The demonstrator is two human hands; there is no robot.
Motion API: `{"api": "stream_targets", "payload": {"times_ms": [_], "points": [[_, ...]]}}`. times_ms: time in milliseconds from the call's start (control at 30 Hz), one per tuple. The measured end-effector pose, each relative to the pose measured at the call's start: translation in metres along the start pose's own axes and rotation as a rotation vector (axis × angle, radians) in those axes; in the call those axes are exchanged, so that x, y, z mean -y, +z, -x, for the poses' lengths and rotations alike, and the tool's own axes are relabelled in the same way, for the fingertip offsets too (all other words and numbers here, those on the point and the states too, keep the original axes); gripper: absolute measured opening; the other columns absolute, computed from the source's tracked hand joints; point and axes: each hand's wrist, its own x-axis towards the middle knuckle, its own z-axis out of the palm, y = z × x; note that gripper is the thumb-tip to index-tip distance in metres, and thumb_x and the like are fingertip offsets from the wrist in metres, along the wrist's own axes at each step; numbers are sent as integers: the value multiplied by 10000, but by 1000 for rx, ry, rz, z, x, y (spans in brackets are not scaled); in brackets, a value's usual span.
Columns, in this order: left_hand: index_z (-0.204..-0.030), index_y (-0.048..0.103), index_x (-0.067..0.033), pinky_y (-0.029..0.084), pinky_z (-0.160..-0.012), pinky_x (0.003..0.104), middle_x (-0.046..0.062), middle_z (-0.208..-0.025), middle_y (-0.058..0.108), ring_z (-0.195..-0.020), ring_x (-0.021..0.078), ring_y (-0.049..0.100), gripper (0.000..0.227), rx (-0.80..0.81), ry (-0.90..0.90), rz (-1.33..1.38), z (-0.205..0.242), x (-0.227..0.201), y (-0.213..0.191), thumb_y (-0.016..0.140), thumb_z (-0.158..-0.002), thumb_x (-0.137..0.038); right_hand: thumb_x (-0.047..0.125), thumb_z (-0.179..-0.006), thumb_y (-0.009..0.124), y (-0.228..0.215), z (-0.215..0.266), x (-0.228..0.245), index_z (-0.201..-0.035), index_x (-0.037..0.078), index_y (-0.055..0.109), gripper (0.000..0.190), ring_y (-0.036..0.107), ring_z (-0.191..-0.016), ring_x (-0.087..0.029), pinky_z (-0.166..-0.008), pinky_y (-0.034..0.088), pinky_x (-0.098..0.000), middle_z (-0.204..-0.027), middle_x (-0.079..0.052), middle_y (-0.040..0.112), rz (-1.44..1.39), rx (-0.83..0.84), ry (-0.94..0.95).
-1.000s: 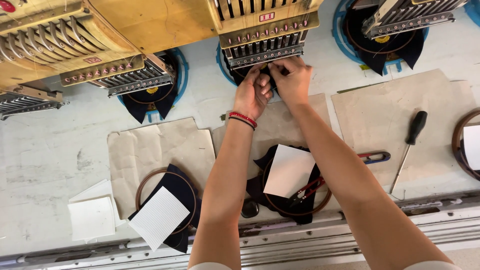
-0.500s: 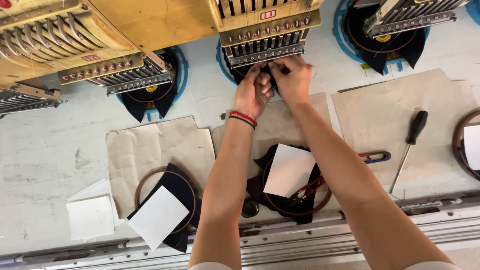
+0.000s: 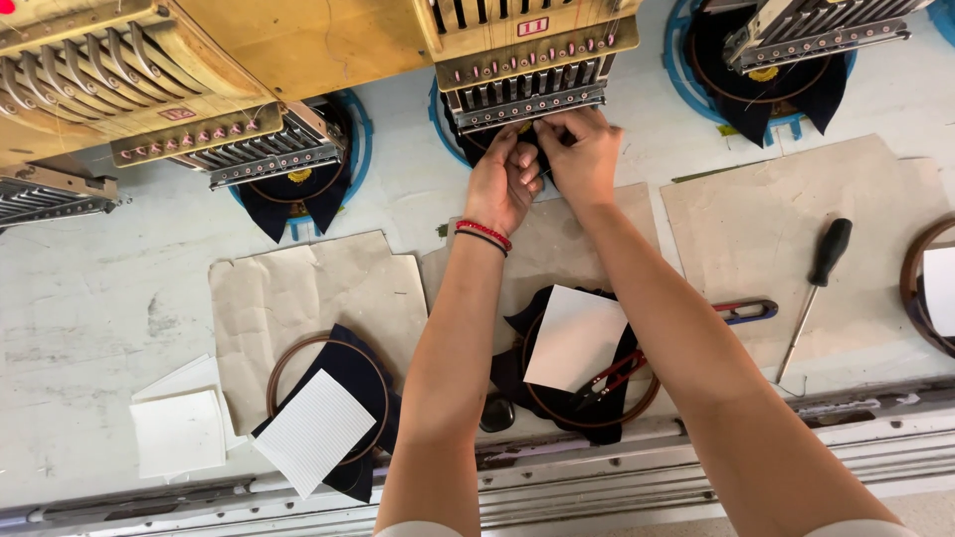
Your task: Threading an industrial embroidery machine and preparing fabric hoops for production.
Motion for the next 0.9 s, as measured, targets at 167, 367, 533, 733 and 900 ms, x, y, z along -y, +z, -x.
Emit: {"api": "stream_targets", "payload": {"times_ms": [167, 367, 533, 733, 900], "points": [[-1485, 559, -167, 452, -570, 295, -21, -746, 440, -576, 126, 441, 346, -4, 1, -4, 6, -3, 6, 440, -1165, -220, 74, -846, 908, -1, -1, 3, -886, 215, 867, 152, 749, -760, -262, -698, 600, -361, -692, -6, 686, 14, 10, 5], [-1457, 568, -175, 457, -584, 295, -19, -760, 437, -592, 123, 440, 321, -6, -6, -15, 10, -6, 11, 448, -1163, -224, 87, -852, 920, -1, -3, 8, -893, 218, 867, 147, 757, -775, -238, -714, 592, -343, -714, 15, 708, 35, 2, 5], [-1426, 582, -202, 476, -598, 315, -16, -774, 460, -602, 136, 459, 291, 2, -28, -24, -8, 1, -2, 475, -1158, -241, 101, -845, 930, 0, -2, 8, -898, 242, 870, 163, 762, -799, -242, -735, 585, -349, -744, 28, 735, 72, 3, -24], [-1072, 656, -209, 444, -593, 290, -87, -744, 410, -587, 109, 414, 137, -78, -173, -23, -38, -5, 1, 599, -1091, -332, 130, -848, 919, 7, 4, -10, -907, 245, 861, 142, 764, -845, -241, -783, 551, -371, -790, 40, 757, 142, 0, -20], [-825, 529, -230, 333, -556, 340, -102, -594, 361, -504, 121, 302, 245, -369, -136, 35, -78, 9, -3, 609, -1041, -313, 286, -854, 956, 23, 10, -31, -895, 360, 864, 125, 761, -860, -183, -804, 506, -350, -784, 121, 770, 252, -13, 64]]}}
